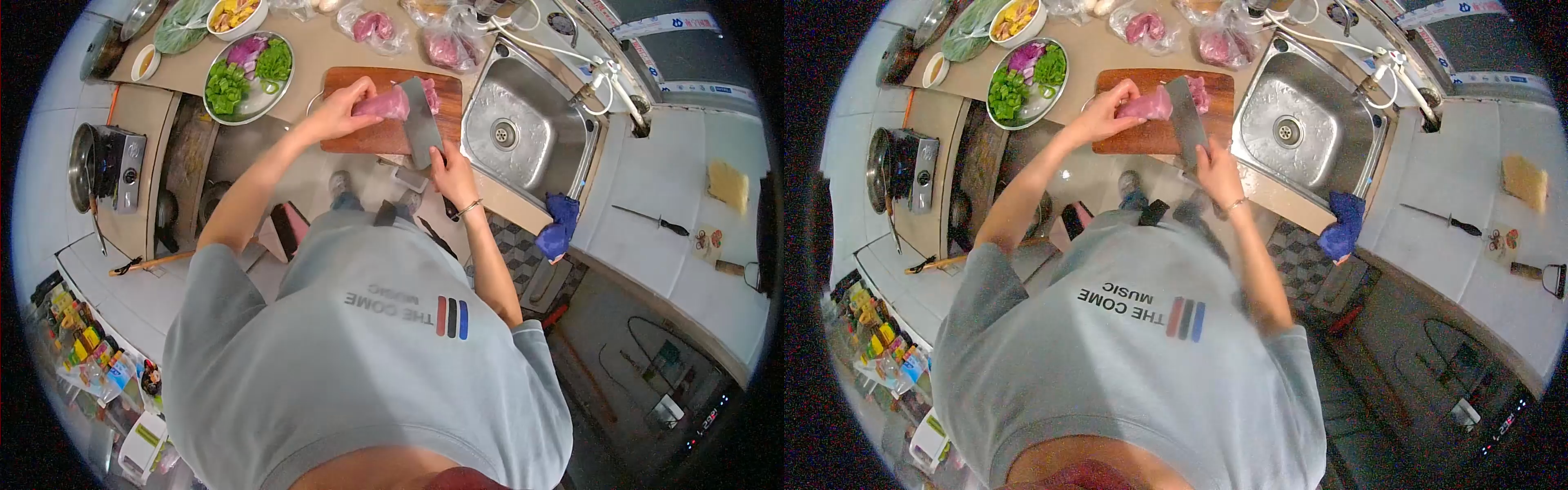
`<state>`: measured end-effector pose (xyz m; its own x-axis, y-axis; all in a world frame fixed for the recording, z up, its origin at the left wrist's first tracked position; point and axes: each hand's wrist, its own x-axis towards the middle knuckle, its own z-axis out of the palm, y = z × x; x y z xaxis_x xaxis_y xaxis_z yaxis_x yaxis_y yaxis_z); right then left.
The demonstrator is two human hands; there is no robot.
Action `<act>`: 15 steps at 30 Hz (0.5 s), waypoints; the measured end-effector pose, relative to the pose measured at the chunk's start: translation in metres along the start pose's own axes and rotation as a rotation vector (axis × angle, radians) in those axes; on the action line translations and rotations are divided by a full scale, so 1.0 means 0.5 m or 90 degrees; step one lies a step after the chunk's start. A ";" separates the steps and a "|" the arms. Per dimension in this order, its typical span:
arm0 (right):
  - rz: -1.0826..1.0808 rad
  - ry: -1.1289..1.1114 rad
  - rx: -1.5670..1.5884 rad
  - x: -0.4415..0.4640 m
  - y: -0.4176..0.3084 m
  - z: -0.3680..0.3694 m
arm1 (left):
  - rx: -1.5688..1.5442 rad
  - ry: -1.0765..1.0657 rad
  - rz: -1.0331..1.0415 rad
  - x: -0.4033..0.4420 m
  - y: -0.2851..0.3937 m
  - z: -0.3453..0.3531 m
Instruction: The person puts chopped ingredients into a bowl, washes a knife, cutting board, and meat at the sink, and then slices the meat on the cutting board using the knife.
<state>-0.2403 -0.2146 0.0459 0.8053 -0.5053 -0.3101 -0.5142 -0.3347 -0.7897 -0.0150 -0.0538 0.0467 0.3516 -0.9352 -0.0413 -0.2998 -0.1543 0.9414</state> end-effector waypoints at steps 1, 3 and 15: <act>-0.009 0.007 0.017 -0.005 0.004 0.003 | 0.029 0.031 -0.025 -0.001 -0.005 0.011; -0.009 0.001 0.006 -0.014 0.008 0.006 | 0.162 0.082 -0.011 -0.014 -0.026 0.040; -0.016 -0.055 0.012 -0.036 -0.016 -0.011 | 0.326 0.138 -0.134 -0.069 -0.005 0.035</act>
<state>-0.2524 -0.2073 0.0608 0.8409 -0.4260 -0.3338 -0.4881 -0.3305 -0.8078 -0.0417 -0.0268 0.0399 0.6070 -0.7897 -0.0889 -0.5747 -0.5134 0.6373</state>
